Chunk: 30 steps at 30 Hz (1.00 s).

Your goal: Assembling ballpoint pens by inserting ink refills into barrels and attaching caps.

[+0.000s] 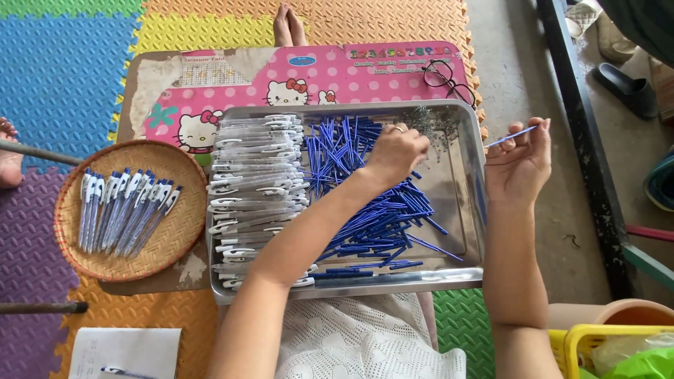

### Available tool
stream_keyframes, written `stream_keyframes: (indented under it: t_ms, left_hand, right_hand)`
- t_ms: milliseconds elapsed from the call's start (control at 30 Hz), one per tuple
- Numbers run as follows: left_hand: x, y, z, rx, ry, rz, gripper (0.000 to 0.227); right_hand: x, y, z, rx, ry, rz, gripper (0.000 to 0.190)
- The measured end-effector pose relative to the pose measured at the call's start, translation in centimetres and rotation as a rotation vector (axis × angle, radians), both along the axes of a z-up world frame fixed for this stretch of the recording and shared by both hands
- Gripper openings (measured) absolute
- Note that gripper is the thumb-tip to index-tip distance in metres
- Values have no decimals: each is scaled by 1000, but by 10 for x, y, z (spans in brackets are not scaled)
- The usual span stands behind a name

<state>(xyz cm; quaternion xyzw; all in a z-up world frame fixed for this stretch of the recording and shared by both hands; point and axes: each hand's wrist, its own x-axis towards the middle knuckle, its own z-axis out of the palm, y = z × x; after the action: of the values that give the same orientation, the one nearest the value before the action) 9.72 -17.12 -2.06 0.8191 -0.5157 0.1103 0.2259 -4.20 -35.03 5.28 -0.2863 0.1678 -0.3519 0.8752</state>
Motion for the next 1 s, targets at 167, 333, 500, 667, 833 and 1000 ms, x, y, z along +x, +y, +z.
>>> stream_keyframes:
  t_ms: [167,333,500,667,833,1000]
  left_hand:
    - [11,-48,-59,62,-6,21,27]
    - [14,-63,-66,182,89,12,20]
    - [10,-58,-69,173,112,-26,27]
    - [10,-59,-60,20,84,-19,23]
    - [-4,-12,27,-322,294,18,17]
    - [-38,77,91,-832,537,-43,9]
  right_hand:
    - [0,-5,-18,-146,-32,112,22]
    - [2,5,-14,-141,-83,158,22]
    - [5,11,-12,-150,-71,152,21]
    - [6,9,-17,-170,-81,153,23]
    - [7,9,-25,-199,-110,112,24]
    - [6,41,-15,-307,-134,190,15]
